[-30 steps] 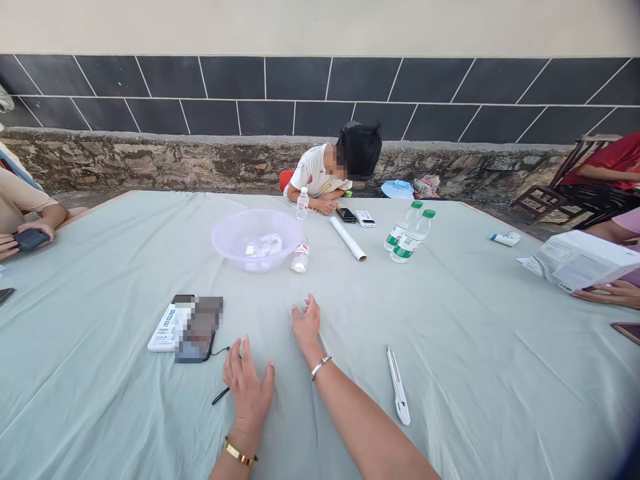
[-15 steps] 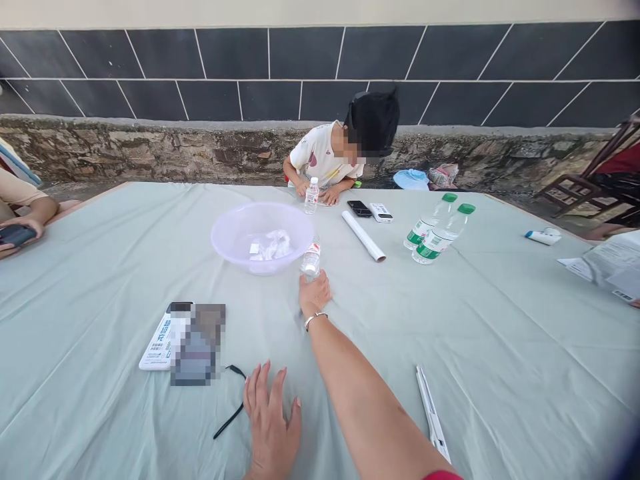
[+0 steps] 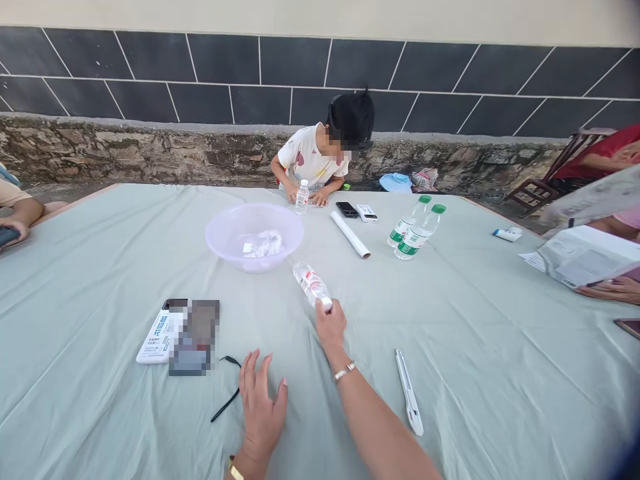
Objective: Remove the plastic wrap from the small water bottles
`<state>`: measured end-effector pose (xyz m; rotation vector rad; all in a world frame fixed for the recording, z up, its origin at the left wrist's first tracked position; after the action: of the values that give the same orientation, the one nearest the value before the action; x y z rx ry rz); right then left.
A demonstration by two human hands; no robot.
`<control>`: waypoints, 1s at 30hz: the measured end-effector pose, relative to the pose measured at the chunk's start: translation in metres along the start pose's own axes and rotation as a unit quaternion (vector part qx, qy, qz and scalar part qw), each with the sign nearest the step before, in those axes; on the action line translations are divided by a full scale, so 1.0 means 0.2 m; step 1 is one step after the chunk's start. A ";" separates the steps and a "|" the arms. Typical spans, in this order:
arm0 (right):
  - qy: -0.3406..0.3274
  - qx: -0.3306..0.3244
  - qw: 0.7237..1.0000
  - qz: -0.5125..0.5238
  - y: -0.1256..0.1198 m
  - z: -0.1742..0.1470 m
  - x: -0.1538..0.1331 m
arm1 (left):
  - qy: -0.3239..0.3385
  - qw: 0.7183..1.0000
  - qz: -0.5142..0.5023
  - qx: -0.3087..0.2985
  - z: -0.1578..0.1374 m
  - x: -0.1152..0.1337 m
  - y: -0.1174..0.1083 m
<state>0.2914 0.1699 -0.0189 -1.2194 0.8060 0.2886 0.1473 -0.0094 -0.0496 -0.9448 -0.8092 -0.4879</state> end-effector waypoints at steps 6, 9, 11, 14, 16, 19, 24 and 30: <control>-0.114 -0.211 0.945 0.221 -0.40 -0.20 0.19 | -0.044 0.977 -0.147 -0.149 0.10 0.11 -0.12; -0.124 -0.298 0.911 0.257 -0.41 -0.28 0.12 | -0.112 0.908 -0.257 -0.311 0.08 0.20 -0.10; -0.108 -0.300 0.909 0.267 -0.39 -0.35 0.08 | -0.151 0.868 -0.327 -0.344 0.03 0.26 -0.08; -0.092 -0.268 0.915 0.287 -0.35 -0.45 0.08 | -0.185 0.861 -0.373 -0.291 -0.04 0.31 -0.05; -0.101 -0.240 0.919 0.295 -0.33 -0.52 0.12 | -0.207 0.874 -0.366 -0.241 -0.06 0.32 -0.03; -0.070 -0.171 0.945 0.269 -0.30 -0.61 0.18 | -0.226 0.895 -0.344 -0.174 -0.08 0.32 -0.02; -0.035 -0.128 0.957 0.258 -0.26 -0.67 0.23 | -0.222 0.893 -0.351 -0.171 -0.10 0.31 0.00; -0.051 -0.143 0.939 0.310 -0.25 -0.67 0.22 | -0.205 0.911 -0.313 -0.174 -0.11 0.34 -0.02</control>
<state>0.2987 0.0208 -0.0280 -1.1768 1.0711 1.0060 0.1947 -0.0318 -0.0010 -1.1288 -1.4579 -1.0369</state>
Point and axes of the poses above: each hand's wrist, its own z-axis towards the middle knuckle, its own y-axis out of the palm, x = y × z, the point moved 1 cm from there along z, towards the middle knuckle, and after that the axes turned 9 degrees about -z, right-handed, at the moved point
